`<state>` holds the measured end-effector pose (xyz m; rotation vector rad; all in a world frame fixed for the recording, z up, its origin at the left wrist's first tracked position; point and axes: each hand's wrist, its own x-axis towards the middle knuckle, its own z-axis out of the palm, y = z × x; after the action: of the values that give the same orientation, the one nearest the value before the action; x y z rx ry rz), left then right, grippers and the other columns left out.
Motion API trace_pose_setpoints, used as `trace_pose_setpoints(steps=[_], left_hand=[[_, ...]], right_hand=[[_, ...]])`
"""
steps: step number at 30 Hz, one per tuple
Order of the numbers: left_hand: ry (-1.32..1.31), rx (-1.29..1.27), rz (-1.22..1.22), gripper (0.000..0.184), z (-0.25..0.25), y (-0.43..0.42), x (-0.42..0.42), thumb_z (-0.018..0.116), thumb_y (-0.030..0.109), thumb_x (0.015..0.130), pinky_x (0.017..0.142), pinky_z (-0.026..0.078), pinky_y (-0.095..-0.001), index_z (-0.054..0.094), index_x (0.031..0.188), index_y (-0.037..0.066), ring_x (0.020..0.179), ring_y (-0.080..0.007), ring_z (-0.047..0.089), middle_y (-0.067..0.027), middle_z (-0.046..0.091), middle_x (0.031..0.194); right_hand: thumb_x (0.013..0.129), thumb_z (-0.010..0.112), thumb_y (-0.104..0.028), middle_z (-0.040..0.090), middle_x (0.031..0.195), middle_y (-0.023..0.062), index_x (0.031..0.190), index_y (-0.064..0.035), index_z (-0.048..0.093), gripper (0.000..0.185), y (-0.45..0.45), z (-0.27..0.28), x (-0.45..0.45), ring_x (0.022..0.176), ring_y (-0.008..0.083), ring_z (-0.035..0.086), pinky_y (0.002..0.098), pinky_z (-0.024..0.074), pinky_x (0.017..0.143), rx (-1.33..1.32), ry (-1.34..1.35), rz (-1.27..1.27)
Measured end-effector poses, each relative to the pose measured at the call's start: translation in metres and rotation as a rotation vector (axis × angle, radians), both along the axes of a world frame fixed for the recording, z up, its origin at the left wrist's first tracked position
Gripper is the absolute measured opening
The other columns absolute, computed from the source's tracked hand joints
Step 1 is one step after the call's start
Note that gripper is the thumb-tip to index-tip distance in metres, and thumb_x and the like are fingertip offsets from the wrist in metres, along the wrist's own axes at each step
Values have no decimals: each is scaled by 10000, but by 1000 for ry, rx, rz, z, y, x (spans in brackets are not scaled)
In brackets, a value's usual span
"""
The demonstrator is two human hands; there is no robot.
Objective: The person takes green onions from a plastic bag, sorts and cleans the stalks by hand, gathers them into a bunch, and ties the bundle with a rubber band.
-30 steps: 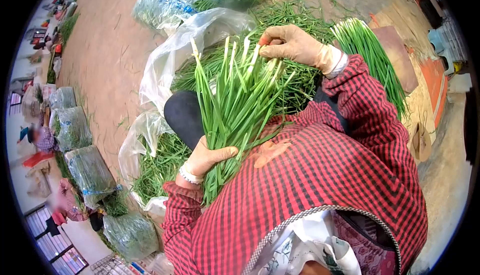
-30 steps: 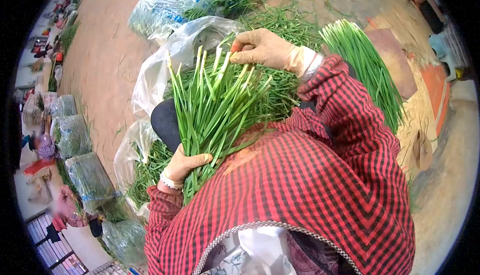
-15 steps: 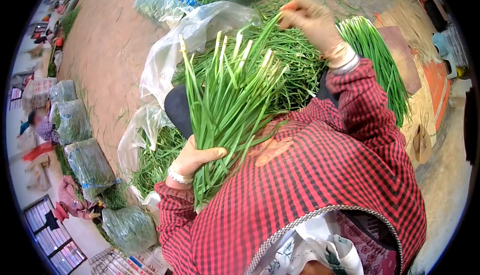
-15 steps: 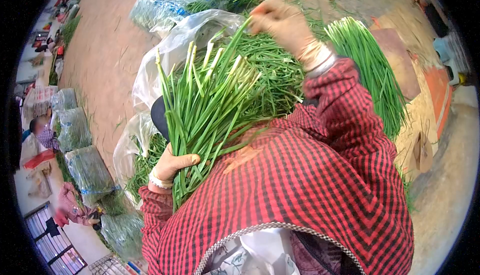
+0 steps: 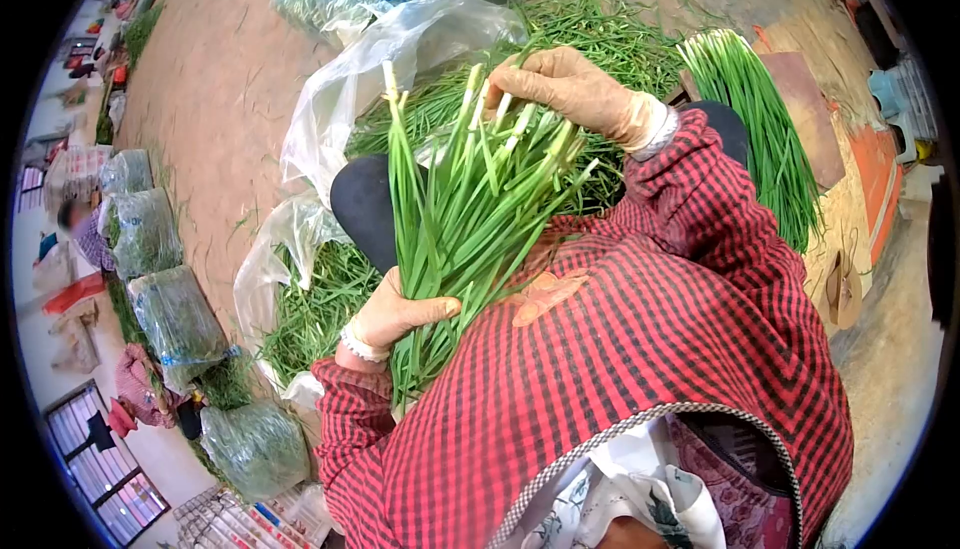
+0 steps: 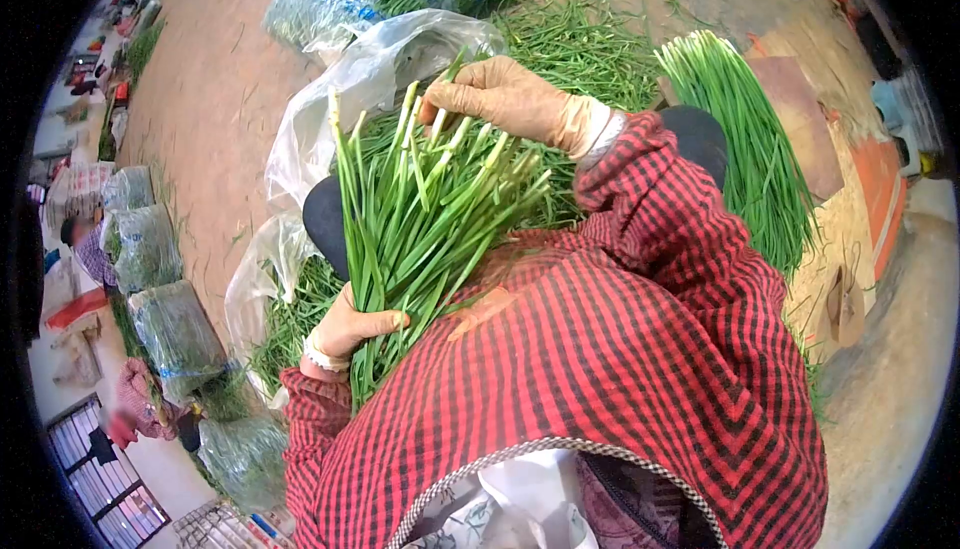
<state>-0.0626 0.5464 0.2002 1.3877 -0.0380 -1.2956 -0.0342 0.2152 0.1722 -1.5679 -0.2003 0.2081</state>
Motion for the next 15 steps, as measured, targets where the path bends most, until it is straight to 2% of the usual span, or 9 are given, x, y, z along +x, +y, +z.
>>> trace_pose_setpoints(steps=[1,2,6,7,8,10,11,12,15], left_hand=[[-7,12,25,442,5,-2,0,766,31,752,827,475,-256,608,1165,17,913,-100,594,-25,662,1051],[-13,23,50,438,8,-2,1,765,32,755,824,476,-257,608,1164,17,907,-98,594,-23,663,1044],[-28,28,-2,420,4,1,3,760,34,764,826,475,-251,611,1156,16,907,-95,592,-23,663,1047],[-37,25,-2,395,1,3,2,757,41,768,817,476,-248,617,1136,18,898,-92,591,-19,664,1027],[-36,25,-1,395,0,3,1,757,41,768,817,476,-248,617,1136,18,898,-92,591,-19,664,1027],[-25,64,42,364,-1,1,-3,741,37,781,811,475,-244,619,1123,18,891,-89,591,-18,665,1012],[-49,57,37,348,-4,-1,-2,721,28,795,814,475,-246,614,1126,18,900,-90,590,-21,662,1024],[-48,55,34,348,-4,-5,-2,721,28,795,814,475,-246,614,1126,18,900,-90,590,-21,662,1024],[-47,40,25,373,-2,-14,0,726,31,795,820,479,-255,605,1148,18,924,-97,590,-29,655,1057]], right_hand=[[967,537,-309,683,985,37,1043,-45,685,313,-1,2,0,948,118,605,254,460,866,6,0,25],[970,522,-339,689,943,33,1003,-41,690,344,-3,7,-3,893,112,614,249,481,814,-23,25,-14],[954,538,-378,696,863,28,933,-44,689,367,-57,-4,14,845,115,620,260,479,832,38,34,-557],[936,572,-348,689,942,41,990,-48,679,323,-72,2,13,885,108,606,275,452,874,-185,-8,-577],[936,572,-348,689,942,41,990,-48,679,323,-73,0,11,885,108,606,275,452,874,-186,-7,-576],[905,612,-363,633,1121,106,993,-44,680,337,-56,11,-5,1021,157,578,292,427,932,-505,-253,-424],[882,644,-335,490,1336,87,950,-67,695,282,-34,28,-14,1195,199,475,342,377,1017,-573,-215,-296],[857,660,-379,466,1356,142,939,-54,689,336,-17,26,-17,1291,286,388,409,304,1080,-696,-326,-183],[817,682,-418,431,1382,190,943,-45,691,394,20,9,-20,1331,372,330,456,263,1104,-926,-381,-111]])
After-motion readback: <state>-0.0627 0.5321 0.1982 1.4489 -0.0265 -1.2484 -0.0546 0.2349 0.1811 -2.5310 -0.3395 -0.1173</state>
